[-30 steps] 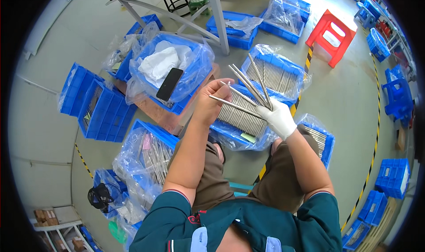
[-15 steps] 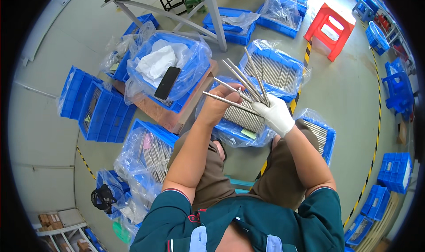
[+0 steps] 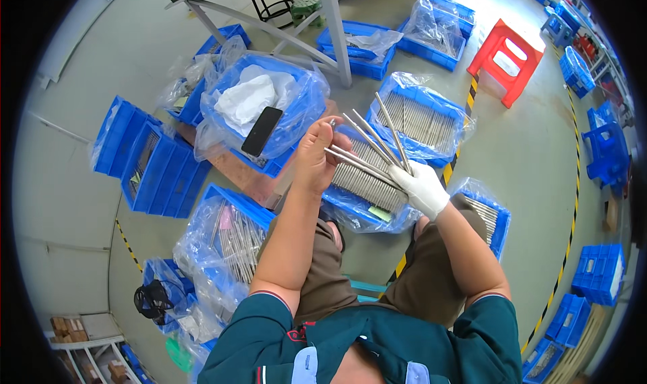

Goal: Inspecting and sorting metal rods and small ring components in a factory environment.

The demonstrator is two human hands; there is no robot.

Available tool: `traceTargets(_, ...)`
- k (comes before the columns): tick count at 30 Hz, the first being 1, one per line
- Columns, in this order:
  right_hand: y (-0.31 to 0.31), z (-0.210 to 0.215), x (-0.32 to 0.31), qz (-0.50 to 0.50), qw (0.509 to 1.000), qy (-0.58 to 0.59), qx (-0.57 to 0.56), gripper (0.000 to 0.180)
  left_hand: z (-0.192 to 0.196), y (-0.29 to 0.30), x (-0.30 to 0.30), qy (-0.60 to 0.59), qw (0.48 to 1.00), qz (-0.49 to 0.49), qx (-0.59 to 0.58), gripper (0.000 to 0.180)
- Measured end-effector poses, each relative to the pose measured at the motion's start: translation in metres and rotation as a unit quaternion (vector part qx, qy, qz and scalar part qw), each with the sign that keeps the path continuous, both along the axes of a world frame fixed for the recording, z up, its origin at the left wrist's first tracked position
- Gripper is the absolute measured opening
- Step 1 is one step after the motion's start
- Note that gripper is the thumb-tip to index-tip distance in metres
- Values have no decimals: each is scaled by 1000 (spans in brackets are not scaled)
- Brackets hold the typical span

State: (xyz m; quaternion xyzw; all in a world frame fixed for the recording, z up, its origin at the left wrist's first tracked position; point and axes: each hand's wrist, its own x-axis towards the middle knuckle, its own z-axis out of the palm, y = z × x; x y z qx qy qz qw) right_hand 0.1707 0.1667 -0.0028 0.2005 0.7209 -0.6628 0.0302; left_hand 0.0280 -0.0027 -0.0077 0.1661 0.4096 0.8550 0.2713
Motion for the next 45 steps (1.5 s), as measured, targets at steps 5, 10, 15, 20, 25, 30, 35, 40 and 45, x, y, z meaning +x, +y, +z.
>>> traceTargets(5,-5,15,3,20,997,-29,-72,23,-1,-4,-5,1,1000,9,22,40)
traceTargets(10,-6,16,4,40,991,-34,-120,22,8,-6,-3,14,1000,-1,6,40)
traceTargets(15,-2,13,4,49,984,-31,-169,23,8,-9,-5,18,1000,-8,6,36)
traceTargets(20,-3,15,4,45,984,-32,-172,25,5,-5,-1,17,998,-41,-47,27)
traceTargets(25,-3,19,5,54,979,-29,-197,25,4,-8,-2,11,998,-60,-14,29)
traceTargets(30,-3,19,6,69,980,-21,-185,25,4,-13,-5,30,993,-96,-66,30)
traceTargets(35,-6,18,4,51,972,-24,-228,24,-3,-2,14,14,987,-131,-92,32)
traceTargets(40,-7,20,3,44,971,-26,-235,23,2,-10,5,85,989,-82,-93,32)
traceTargets(45,-3,15,6,81,973,-32,-215,24,7,-16,-13,44,999,3,-8,39)
